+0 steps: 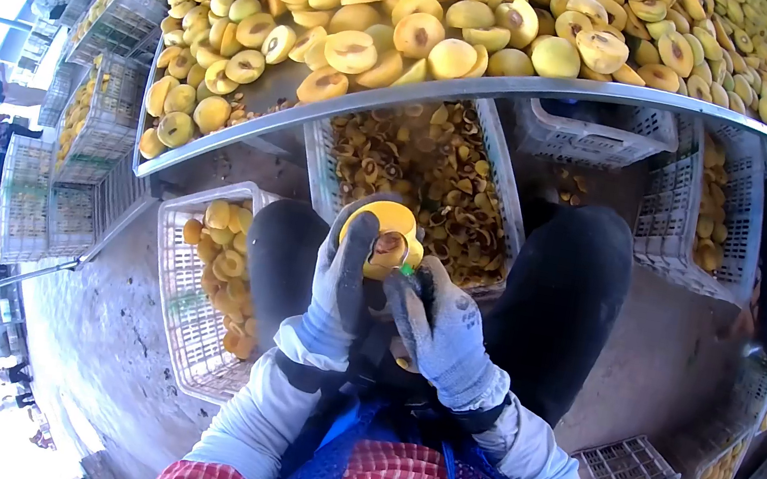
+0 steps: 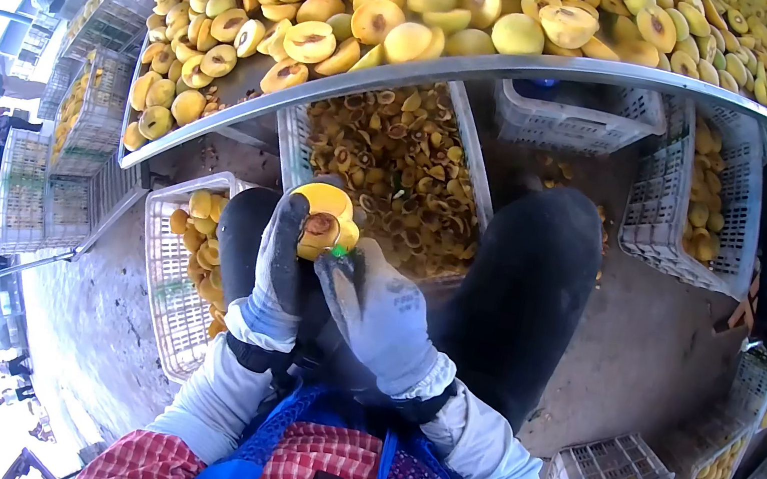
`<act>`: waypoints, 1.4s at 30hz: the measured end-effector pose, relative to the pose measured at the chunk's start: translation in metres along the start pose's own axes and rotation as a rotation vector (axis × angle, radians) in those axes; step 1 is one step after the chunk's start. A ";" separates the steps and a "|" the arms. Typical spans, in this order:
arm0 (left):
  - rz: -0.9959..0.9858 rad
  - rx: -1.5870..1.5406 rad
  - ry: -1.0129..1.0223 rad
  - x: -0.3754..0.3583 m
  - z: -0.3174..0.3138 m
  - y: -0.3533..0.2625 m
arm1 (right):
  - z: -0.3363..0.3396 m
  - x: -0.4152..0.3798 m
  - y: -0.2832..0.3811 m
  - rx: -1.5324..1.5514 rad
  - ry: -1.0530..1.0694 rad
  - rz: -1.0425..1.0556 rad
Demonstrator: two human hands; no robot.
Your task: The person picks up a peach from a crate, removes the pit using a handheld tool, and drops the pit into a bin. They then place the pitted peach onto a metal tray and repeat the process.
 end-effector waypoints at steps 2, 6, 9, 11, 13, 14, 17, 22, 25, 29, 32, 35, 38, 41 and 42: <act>-0.044 -0.066 -0.009 -0.003 -0.006 0.007 | 0.001 -0.001 -0.001 0.034 -0.024 -0.098; -0.199 0.042 -0.069 -0.012 -0.014 0.003 | -0.005 -0.005 -0.005 0.062 -0.046 -0.130; -0.233 0.096 -0.124 -0.015 -0.015 0.003 | -0.007 -0.007 -0.003 0.122 -0.043 -0.151; -0.192 0.014 -0.096 -0.014 -0.012 0.010 | -0.009 -0.010 0.001 0.151 -0.064 -0.084; -0.137 -0.023 -0.048 -0.013 -0.011 0.011 | -0.014 -0.013 0.000 0.206 -0.108 0.026; -0.104 -0.024 -0.010 -0.013 -0.013 0.007 | -0.018 -0.014 -0.003 0.262 -0.122 0.052; -0.003 -0.007 0.130 -0.006 -0.014 0.010 | -0.036 -0.014 -0.023 0.896 0.145 -0.266; 0.277 -0.108 0.223 0.003 -0.005 0.042 | -0.044 -0.029 -0.005 2.136 0.859 -0.898; 0.415 -0.278 0.009 -0.003 0.009 0.063 | -0.044 -0.026 -0.006 2.320 0.937 -0.763; -0.090 -0.042 -0.306 0.003 0.075 0.027 | -0.048 -0.022 -0.024 2.290 0.972 -0.719; -0.481 0.501 -0.411 0.020 0.176 -0.026 | -0.052 -0.022 -0.039 2.080 0.867 -0.862; -0.214 1.446 -0.321 0.048 0.195 -0.060 | -0.054 -0.015 -0.041 1.854 0.798 -0.928; -0.472 1.250 -0.142 0.092 0.112 -0.075 | -0.068 -0.022 -0.066 1.696 0.683 -0.886; -0.688 1.611 -0.157 0.163 0.058 -0.074 | -0.045 0.004 -0.034 1.400 0.570 -1.083; -0.510 1.650 -0.120 0.192 0.060 -0.062 | -0.053 0.002 -0.049 1.533 0.552 -1.119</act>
Point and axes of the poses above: each hand's wrist, its own x-axis towards the middle knuckle, its own z-axis out of the back of the hand, y = z × x, the point moved 4 cm from there along x, towards the middle knuckle, and after that the axes turned 6 degrees about -z, right-handed, at the moved point
